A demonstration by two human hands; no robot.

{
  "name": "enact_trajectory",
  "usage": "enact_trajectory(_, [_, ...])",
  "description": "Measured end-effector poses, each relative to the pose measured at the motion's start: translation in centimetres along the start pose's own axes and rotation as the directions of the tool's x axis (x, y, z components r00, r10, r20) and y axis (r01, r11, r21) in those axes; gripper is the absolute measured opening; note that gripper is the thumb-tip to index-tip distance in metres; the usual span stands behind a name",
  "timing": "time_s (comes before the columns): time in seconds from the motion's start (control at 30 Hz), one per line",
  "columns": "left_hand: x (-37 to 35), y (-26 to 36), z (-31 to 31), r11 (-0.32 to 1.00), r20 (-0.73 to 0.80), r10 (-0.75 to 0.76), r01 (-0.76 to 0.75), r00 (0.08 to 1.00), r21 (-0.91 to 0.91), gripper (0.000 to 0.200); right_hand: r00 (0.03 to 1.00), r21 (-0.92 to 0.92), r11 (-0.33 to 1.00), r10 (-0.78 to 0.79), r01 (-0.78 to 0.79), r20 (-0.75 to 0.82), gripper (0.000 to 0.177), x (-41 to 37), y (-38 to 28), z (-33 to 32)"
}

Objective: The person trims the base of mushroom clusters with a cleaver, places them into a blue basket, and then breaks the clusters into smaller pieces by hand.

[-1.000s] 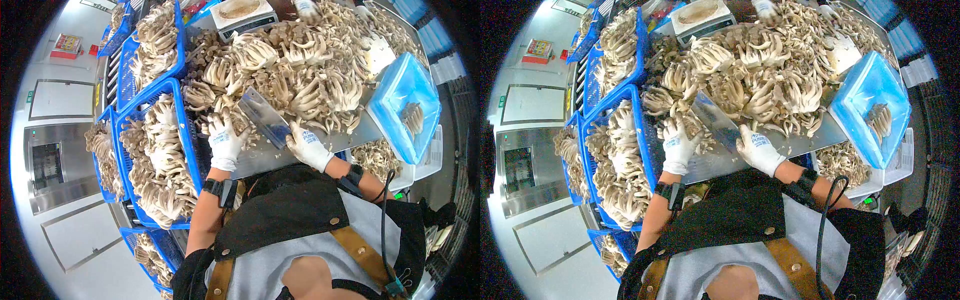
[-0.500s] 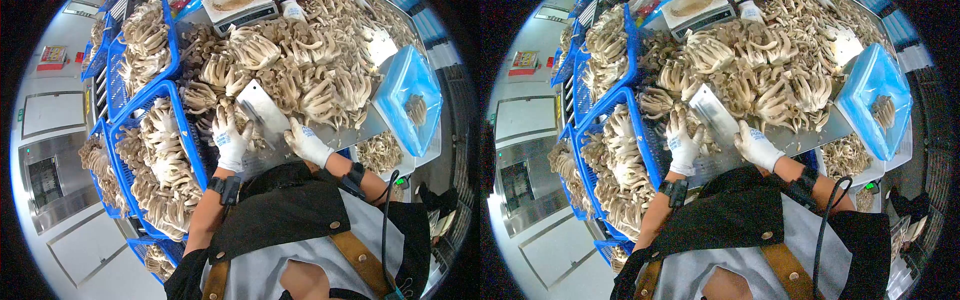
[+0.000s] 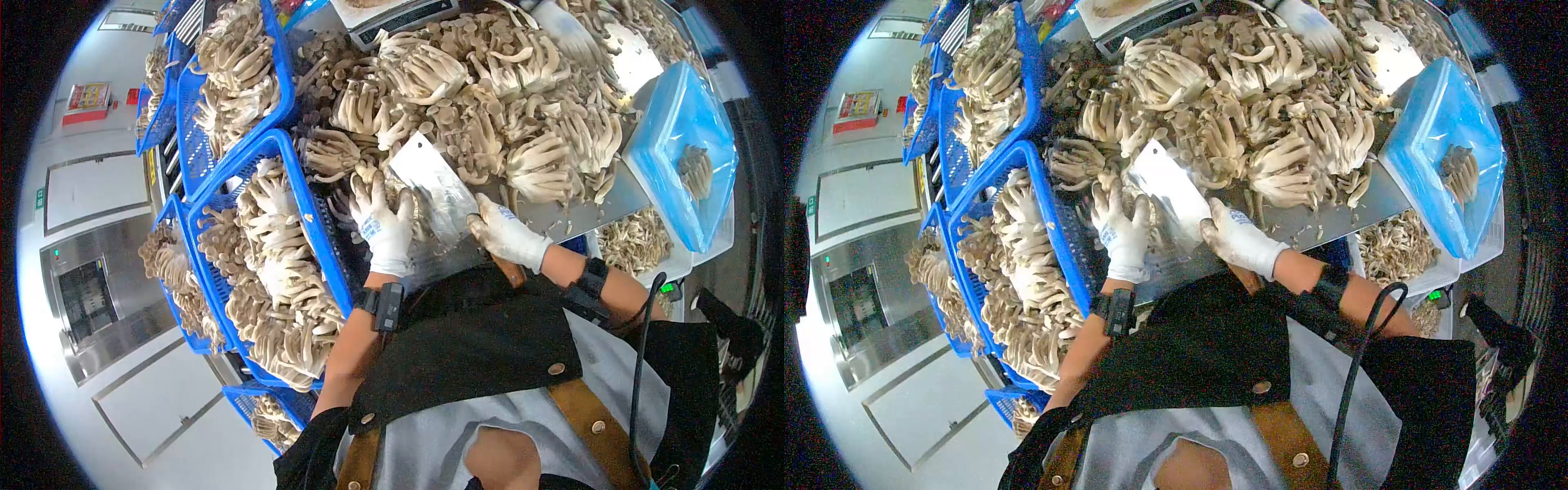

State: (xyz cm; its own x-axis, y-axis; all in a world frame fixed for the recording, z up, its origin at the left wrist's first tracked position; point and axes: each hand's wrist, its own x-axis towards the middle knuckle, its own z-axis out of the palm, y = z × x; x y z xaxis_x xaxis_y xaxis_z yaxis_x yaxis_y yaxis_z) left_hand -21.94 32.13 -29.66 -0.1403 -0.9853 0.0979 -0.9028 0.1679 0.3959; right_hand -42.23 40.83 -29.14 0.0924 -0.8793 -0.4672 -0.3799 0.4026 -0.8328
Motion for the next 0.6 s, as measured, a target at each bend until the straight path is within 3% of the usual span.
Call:
enact_trajectory(0.07, [-0.2,0.1,0.2,0.999,-0.007,-0.041,0.041,0.999,0.014,0.061,0.998,0.079,0.995,0.06,-0.059,-0.003,0.039,0.5,0.3,1.8])
enact_trajectory(0.17, [-0.3,-0.2,1.1,0.997,-0.065,-0.077,0.076,0.995,-0.01,0.061,0.997,0.01,0.998,-0.062,0.063,-0.034,0.045,2.9,-0.3,3.6])
enact_trajectory(0.2, [0.0,-1.1,1.5,0.997,-0.106,-0.079,0.078,0.991,-0.016,0.061,0.978,0.012,0.992,-0.125,0.129,-0.165,0.049,3.4,0.4,5.2])
enact_trajectory(0.23, [0.2,-0.7,0.8,0.988,-0.09,-0.111,0.1,0.99,-0.113,0.062,0.97,0.003,0.985,-0.167,0.17,-0.175,0.049,3.4,0.8,5.1])
enact_trajectory(0.3, [0.3,-0.1,0.6,0.989,-0.033,-0.131,0.128,0.991,-0.071,0.063,0.951,-0.012,0.968,-0.249,0.251,-0.181,0.049,3.2,1.6,4.7])
enact_trajectory(0.37, [0.6,0.2,0.3,0.977,-0.016,-0.19,0.188,0.982,-0.102,0.065,0.995,0.045,0.994,-0.097,0.096,0.016,0.045,1.6,-0.1,2.0])
enact_trajectory(0.43, [0.9,0.4,1.1,0.971,-0.047,-0.224,0.219,0.973,-0.095,0.066,0.997,0.15,0.986,-0.063,0.067,-0.034,0.042,1.5,0.2,3.4])
enact_trajectory(0.53, [1.1,0.6,2.1,0.986,-0.177,-0.165,0.155,0.97,-0.066,0.065,0.999,0.019,1.0,-0.012,0.013,-0.053,0.041,5.3,-0.4,6.8])
enact_trajectory(0.57, [1.3,0.3,1.9,0.975,-0.142,-0.208,0.193,0.968,-0.114,0.065,0.973,0.009,0.99,-0.136,0.14,-0.185,0.042,6.3,1.1,8.9])
enact_trajectory(0.6, [1.7,-0.2,1.6,0.959,-0.111,-0.25,0.231,0.962,-0.164,0.065,0.966,0.035,0.987,-0.148,0.159,-0.21,0.042,6.4,1.3,9.5])
